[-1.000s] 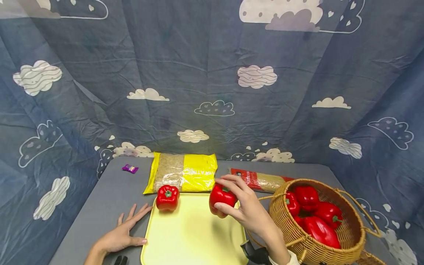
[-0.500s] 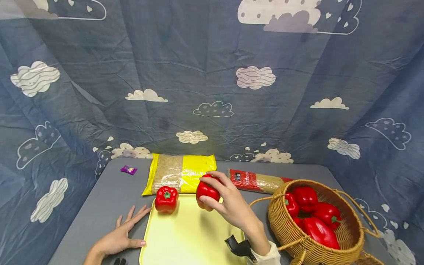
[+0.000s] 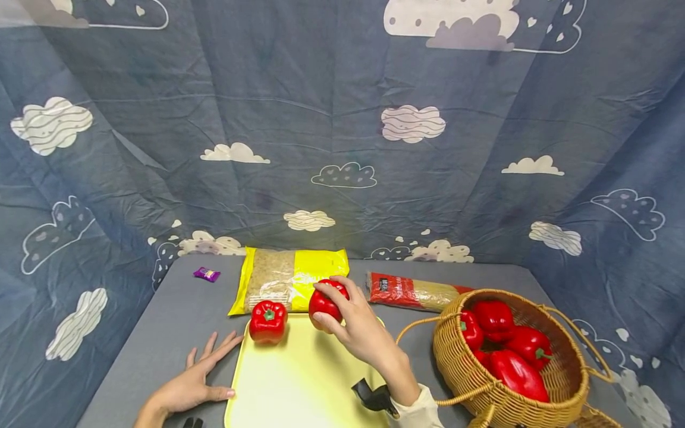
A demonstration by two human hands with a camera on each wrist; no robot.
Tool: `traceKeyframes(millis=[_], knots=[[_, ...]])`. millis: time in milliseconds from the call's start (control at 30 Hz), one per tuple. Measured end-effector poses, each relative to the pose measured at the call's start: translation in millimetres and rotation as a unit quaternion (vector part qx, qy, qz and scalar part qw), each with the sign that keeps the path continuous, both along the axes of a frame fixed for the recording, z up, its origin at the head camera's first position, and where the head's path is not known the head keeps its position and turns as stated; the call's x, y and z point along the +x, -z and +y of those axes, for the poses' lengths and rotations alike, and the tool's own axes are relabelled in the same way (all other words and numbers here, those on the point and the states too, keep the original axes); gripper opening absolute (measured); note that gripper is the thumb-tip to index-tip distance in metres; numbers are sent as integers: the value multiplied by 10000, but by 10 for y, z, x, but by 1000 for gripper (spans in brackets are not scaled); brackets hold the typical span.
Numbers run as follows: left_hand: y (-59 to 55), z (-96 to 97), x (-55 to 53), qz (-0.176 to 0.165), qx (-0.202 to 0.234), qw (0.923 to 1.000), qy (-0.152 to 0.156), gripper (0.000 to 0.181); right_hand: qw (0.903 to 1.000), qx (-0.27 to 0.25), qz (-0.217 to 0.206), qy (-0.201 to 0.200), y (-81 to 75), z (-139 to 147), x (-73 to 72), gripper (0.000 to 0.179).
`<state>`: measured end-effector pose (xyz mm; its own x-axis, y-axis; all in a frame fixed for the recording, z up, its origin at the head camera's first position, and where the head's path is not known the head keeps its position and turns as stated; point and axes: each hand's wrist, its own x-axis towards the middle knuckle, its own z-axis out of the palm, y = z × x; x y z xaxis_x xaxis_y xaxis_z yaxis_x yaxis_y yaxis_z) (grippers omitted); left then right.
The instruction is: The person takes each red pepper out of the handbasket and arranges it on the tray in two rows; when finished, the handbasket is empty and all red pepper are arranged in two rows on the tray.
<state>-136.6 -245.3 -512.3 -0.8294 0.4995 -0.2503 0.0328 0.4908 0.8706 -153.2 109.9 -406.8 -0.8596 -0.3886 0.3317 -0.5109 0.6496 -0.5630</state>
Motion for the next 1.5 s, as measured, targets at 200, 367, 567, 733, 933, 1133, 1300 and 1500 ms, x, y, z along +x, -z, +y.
traceKeyframes(millis=[200,367,567,733,933,1133,1300,1500], knots=[[34,-25,7,64,198,9998,-2,99,9998,130,90,-92,46,-52,-44,48],[53,-26,14,105,172,9998,-17,99,9994,311,164,-76,85,-62,-65,47],[-1,22,19,30,-76,9999,-103,102,9991,409,102,-63,142,-89,-82,51],[-1,18,17,2,-115,9998,-131,102,9990,444,16,-107,143,-120,-80,57],[40,-8,6,67,-90,9999,-101,102,9983,560,-72,-132,182,-154,-110,55],[24,-4,11,80,0,9999,-75,100,9974,687,-106,-168,227,-197,-126,53],[-15,14,17,79,-128,9998,-114,101,9969,757,-143,-147,256,-216,-140,54],[-37,16,30,162,-104,9998,-107,100,9967,786,-119,-182,280,-228,-161,54]])
